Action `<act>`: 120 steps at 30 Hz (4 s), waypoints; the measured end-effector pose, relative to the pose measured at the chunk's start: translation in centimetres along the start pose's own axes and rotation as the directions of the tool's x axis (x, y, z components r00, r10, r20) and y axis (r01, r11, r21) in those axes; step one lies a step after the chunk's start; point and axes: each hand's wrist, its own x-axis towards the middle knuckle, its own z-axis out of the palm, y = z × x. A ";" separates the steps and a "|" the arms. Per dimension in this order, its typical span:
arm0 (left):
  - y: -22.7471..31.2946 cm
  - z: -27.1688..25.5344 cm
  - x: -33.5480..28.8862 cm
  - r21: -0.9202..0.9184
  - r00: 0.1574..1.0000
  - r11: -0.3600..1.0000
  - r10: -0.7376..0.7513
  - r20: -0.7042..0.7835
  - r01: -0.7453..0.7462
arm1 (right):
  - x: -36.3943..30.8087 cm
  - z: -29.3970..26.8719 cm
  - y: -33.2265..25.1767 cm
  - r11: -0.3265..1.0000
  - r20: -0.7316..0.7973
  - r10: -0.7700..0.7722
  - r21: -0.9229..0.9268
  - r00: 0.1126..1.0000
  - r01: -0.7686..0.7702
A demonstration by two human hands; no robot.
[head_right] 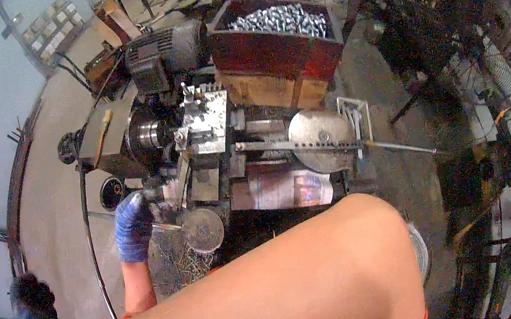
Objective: The person operates a lathe machine by engaging a lever and handling metal parts with gloved hands at the workspace.
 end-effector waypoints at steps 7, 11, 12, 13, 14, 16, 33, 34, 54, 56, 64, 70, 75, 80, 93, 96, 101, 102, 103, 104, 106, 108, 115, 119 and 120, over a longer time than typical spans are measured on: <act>0.1 -1.7 -0.7 -0.023 0.996 0.997 -0.070 -0.048 0.069 | -0.6 -1.4 -1.8 0.999 0.054 0.029 -0.022 0.998 -0.028; -0.4 0.7 -1.0 0.024 0.951 1.000 -0.003 -0.309 0.011 | -1.4 -0.7 -0.6 0.999 0.055 0.049 0.010 0.997 -0.050; -1.9 -2.2 -1.3 0.046 0.976 0.997 -0.053 -0.213 0.064 | -1.5 -0.3 -0.3 0.998 0.034 0.016 0.062 0.999 -0.018; -0.4 -1.5 -1.5 0.116 0.996 0.993 -0.007 -0.086 0.017 | -2.3 -0.6 -0.5 0.998 0.013 0.038 0.050 0.999 -0.039; 0.4 -2.2 -2.1 0.107 0.995 0.993 -0.039 -0.093 0.049 | -2.5 -0.4 -0.5 0.998 -0.002 0.026 0.063 1.000 -0.026; 0.6 -1.0 -1.7 0.142 0.990 0.990 0.005 -0.139 0.015 | -3.1 -0.1 -0.4 0.996 -0.003 0.054 0.065 0.999 -0.054; 5.1 -9.0 6.7 0.980 0.654 0.198 0.737 -0.172 0.034 | -15.5 19.4 0.8 0.583 0.288 0.706 0.284 0.647 -0.762; 4.7 -9.6 7.8 0.992 0.681 0.103 0.722 -0.126 0.074 | -16.6 20.6 0.1 0.542 0.279 0.727 0.328 0.628 -0.774; -0.3 -11.1 11.3 0.996 0.660 0.027 0.750 0.038 -0.087 | -25.1 23.5 -2.1 0.060 0.346 0.903 0.486 0.255 -0.872; -0.4 -11.1 11.2 0.995 0.669 0.041 0.743 0.027 -0.085 | -24.9 23.4 -2.2 0.071 0.327 0.909 0.486 0.257 -0.871; 0.8 -10.2 10.4 0.995 0.686 0.072 0.727 -0.009 -0.064 | -23.8 22.6 -2.7 0.107 0.314 0.907 0.472 0.280 -0.875; 0.2 -12.1 10.8 0.997 0.631 0.005 0.775 0.040 -0.071 | -23.2 22.8 -2.6 0.082 0.304 0.909 0.539 0.285 -0.838; 3.1 -14.8 11.7 0.992 0.610 -0.010 0.789 -0.071 0.128 | -23.7 23.3 -2.4 0.096 0.325 0.902 0.495 0.286 -0.863; 5.7 -13.3 12.9 0.968 0.793 -0.081 0.591 -0.146 0.238 | -23.5 23.1 -2.5 0.018 0.363 0.892 0.566 0.269 -0.824; 8.5 -11.0 16.1 0.979 0.822 -0.078 0.558 -0.113 0.188 | -24.9 22.8 -3.3 0.069 0.294 0.922 0.514 0.251 -0.855; 8.1 -11.1 17.9 0.959 0.876 -0.119 0.447 -0.181 0.259 | -24.5 22.4 -3.7 0.041 0.283 0.925 0.591 0.255 -0.805; 6.6 -4.9 16.3 0.994 0.900 -0.012 0.423 0.107 -0.112 | -26.1 24.1 -4.4 -0.149 0.416 0.897 0.606 0.152 -0.782; 5.9 -4.4 15.5 0.968 0.891 0.023 0.397 0.222 -0.251 | -26.0 24.0 -4.5 -0.138 0.405 0.901 0.605 0.154 -0.785; 5.2 -3.4 14.5 0.942 0.905 0.131 0.344 0.250 -0.310 | -25.9 23.7 -4.6 -0.131 0.393 0.908 0.602 0.149 -0.787; 3.7 -2.4 13.4 0.938 0.847 0.063 0.454 0.276 -0.340 | -25.9 23.6 -4.8 -0.123 0.379 0.914 0.599 0.145 -0.791; 1.8 -1.1 11.1 0.959 0.843 0.027 0.486 0.233 -0.281 | -26.1 23.7 -4.6 -0.085 0.359 0.919 0.583 0.162 -0.808; -0.9 -1.5 10.7 0.973 0.867 0.044 0.464 0.181 -0.226 | -25.7 23.3 -4.3 -0.030 0.332 0.923 0.571 0.196 -0.821; -4.5 -1.3 11.7 0.961 0.849 0.077 0.490 0.196 -0.266 | -24.7 22.6 -3.7 -0.003 0.324 0.917 0.587 0.232 -0.809; -5.4 -1.4 11.8 0.962 0.867 0.055 0.448 0.217 -0.269 | -24.9 23.2 -3.8 -0.048 0.354 0.908 0.621 0.225 -0.783; -5.4 -1.4 11.6 0.962 0.871 0.051 0.441 0.219 -0.267 | -25.1 23.6 -3.9 -0.048 0.353 0.908 0.624 0.226 -0.780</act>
